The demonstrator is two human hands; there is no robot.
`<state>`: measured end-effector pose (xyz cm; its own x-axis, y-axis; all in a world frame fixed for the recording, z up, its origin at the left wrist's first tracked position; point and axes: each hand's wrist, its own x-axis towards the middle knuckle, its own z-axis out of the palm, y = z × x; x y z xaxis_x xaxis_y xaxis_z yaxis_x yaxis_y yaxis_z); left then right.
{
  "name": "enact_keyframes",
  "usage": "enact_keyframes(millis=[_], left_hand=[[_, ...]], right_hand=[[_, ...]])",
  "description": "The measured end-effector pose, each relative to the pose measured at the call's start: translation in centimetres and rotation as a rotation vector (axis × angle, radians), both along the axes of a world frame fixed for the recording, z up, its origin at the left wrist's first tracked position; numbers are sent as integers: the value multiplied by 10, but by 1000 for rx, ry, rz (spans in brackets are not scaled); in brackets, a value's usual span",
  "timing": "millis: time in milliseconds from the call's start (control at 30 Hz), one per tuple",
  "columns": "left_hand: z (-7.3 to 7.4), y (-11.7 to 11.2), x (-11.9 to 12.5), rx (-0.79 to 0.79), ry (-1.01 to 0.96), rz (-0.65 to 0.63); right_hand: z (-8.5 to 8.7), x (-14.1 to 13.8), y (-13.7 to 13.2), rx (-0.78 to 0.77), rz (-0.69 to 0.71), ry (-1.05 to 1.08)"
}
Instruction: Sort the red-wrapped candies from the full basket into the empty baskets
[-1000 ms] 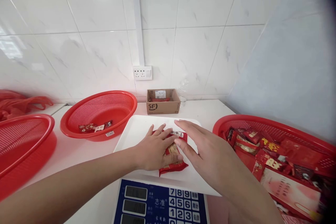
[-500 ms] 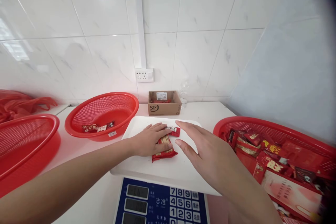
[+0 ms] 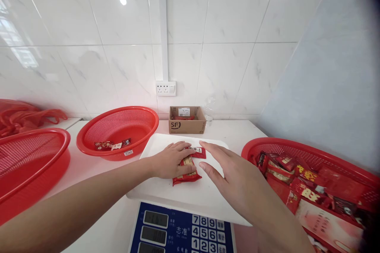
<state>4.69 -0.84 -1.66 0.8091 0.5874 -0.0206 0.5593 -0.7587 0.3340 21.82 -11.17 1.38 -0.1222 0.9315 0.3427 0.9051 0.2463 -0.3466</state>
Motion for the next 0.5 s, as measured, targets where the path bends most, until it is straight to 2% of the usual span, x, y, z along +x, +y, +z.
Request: enact_keyframes(millis=[367,500], left_hand=[[-5,2,-2,37,-41,-33],[-5,-1,-5,103,-53,5]], right_hand=[[1,-1,-2,-11,29,-7],[-1,-1,-3,5,58,-17]])
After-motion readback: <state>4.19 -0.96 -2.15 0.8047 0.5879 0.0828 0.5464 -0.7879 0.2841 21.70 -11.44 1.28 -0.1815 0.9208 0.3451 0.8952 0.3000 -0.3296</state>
